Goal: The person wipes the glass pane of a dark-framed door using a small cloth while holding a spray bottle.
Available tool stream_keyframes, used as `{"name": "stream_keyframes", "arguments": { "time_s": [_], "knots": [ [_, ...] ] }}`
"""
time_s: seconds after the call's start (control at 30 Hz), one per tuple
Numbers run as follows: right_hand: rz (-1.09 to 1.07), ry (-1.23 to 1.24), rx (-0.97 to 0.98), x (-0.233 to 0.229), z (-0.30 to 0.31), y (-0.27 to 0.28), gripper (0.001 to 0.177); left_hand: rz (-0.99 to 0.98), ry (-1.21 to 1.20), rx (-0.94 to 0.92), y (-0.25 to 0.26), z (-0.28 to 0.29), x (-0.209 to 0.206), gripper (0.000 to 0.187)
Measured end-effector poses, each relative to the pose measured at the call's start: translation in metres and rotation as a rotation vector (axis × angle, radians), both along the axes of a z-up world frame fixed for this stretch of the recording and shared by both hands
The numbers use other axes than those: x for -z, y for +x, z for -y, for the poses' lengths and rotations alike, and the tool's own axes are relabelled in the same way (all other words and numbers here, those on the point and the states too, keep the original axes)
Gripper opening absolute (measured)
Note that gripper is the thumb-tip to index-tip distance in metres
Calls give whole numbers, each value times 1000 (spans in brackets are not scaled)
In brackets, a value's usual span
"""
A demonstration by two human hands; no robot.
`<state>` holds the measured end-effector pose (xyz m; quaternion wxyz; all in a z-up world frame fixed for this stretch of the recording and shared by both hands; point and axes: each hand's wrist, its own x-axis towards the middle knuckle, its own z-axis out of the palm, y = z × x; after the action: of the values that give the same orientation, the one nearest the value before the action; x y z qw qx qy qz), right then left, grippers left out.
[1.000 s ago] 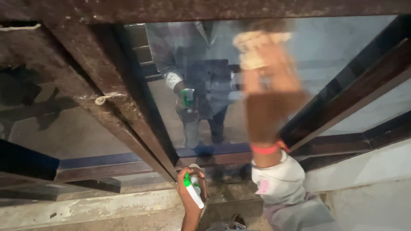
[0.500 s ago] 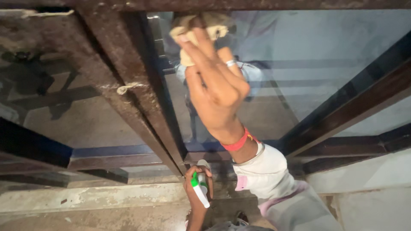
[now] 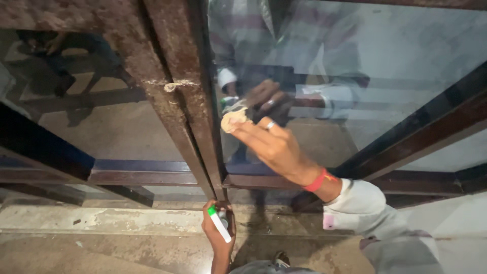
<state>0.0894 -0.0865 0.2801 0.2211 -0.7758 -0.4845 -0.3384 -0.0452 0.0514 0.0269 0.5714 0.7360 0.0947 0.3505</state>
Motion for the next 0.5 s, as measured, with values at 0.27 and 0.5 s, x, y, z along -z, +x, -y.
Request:
{"name": "stream_keyframes", "arguments": {
  "time_s": [0.27, 0.5],
  "knots": [
    [332, 249, 392, -64, 20, 16, 27, 98, -132, -29, -5, -23, -34, 37],
    [232, 303, 290, -33, 3, 14, 37, 326, -487, 52, 15, -70, -49, 34]
  ]
}}
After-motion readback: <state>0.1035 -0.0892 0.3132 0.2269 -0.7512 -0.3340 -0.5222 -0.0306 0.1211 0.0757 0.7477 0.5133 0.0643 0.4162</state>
